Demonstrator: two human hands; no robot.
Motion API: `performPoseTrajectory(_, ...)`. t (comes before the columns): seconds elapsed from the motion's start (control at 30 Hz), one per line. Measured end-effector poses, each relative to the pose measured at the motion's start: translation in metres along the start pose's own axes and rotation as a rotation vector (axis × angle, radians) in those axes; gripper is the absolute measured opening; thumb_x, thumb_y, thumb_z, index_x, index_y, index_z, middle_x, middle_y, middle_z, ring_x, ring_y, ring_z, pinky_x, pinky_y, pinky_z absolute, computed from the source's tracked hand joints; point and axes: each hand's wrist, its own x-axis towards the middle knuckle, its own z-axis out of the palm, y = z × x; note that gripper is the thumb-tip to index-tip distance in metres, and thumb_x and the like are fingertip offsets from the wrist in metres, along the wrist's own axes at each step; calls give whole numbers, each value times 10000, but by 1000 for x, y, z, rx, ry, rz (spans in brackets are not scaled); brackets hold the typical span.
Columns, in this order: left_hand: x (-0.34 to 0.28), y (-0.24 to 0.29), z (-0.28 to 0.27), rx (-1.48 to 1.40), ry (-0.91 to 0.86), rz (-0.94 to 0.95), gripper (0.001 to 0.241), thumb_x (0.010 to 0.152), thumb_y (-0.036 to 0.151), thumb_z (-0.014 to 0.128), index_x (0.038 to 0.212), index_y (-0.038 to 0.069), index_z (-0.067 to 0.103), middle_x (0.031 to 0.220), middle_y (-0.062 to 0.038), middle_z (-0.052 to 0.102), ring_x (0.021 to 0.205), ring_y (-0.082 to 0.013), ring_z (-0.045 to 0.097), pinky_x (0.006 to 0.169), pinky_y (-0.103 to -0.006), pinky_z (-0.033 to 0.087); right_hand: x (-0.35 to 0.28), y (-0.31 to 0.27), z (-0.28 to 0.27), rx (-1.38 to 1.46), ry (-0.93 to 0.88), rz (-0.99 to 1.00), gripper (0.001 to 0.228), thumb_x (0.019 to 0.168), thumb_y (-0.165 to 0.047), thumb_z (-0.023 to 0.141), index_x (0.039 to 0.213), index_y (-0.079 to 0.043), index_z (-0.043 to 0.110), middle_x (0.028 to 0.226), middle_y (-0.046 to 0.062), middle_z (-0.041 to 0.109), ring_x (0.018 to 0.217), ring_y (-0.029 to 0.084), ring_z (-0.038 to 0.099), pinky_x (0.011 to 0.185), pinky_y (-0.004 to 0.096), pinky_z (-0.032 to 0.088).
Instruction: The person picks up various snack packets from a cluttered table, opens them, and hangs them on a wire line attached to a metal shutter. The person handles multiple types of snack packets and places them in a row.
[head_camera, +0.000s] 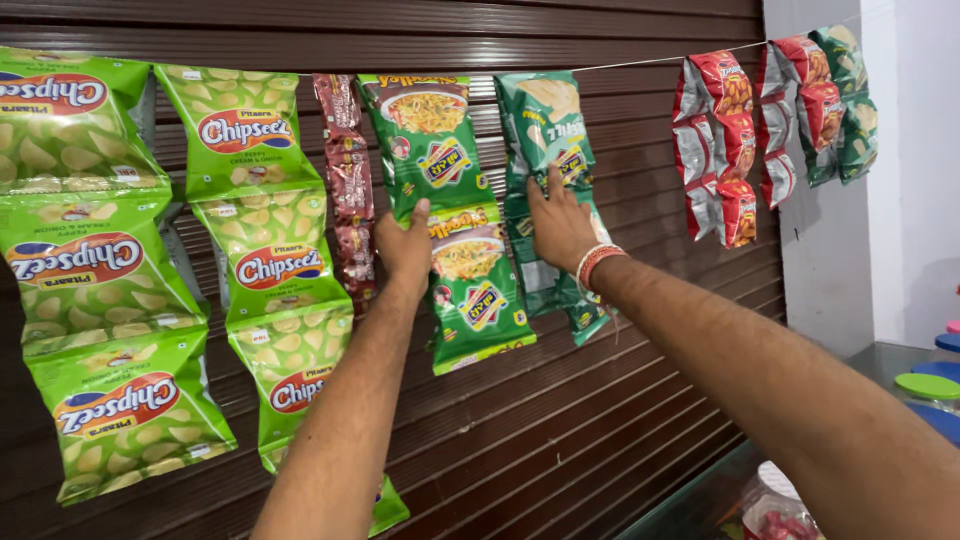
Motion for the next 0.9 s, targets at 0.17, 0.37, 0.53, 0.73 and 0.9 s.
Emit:
performPoseTrajectory(0.17,1,3,-5,72,-61,-19,316,914,226,764,1086,-23,673,1009,-179,761,906,-281,723,825,-406,548,-1,-21,0,31,-44,-67,884,742,-34,688,1551,-61,331,1646,301,143,1378,443,443,1016,612,443)
performPoseTrajectory(0.37,-2,8,3,253,-125,8,396,922,148,730,1222,-19,532,1137,-238,708,1062,-393,688,911,-461,522,-4,-30,-11,188,-38,-5,638,876,-155,696,1473,-132,472,1619,323,183,1328,512,456,1023,634,428)
performPoseTrajectory(0.53,2,-1,5,209,-201,-22,391,888,86,685,1239,3,535,1191,-223,696,1118,-374,683,953,-455,512,-14,-17,-18,269,99,-65,500,828,-63,662,1322,-110,610,1558,351,293,1296,551,481,1069,548,440)
performPoseTrajectory(0.73,3,8,5,312,-233,-42,695,847,117,721,1423,-40,366,1410,-306,507,1308,-437,522,1105,-477,418,-40,-21,-45,280,203,-164,530,821,-45,664,1342,-82,574,1492,346,386,1274,550,506,1058,533,458)
performPoseTrajectory(0.9,-24,44,2,410,-225,-156,1051,813,189,755,1594,-7,79,1536,-451,179,1412,-556,293,1152,-484,339,-67,-28,-75,277,178,-225,560,824,-80,691,1360,-75,529,1486,327,416,1237,530,533,1010,549,480)
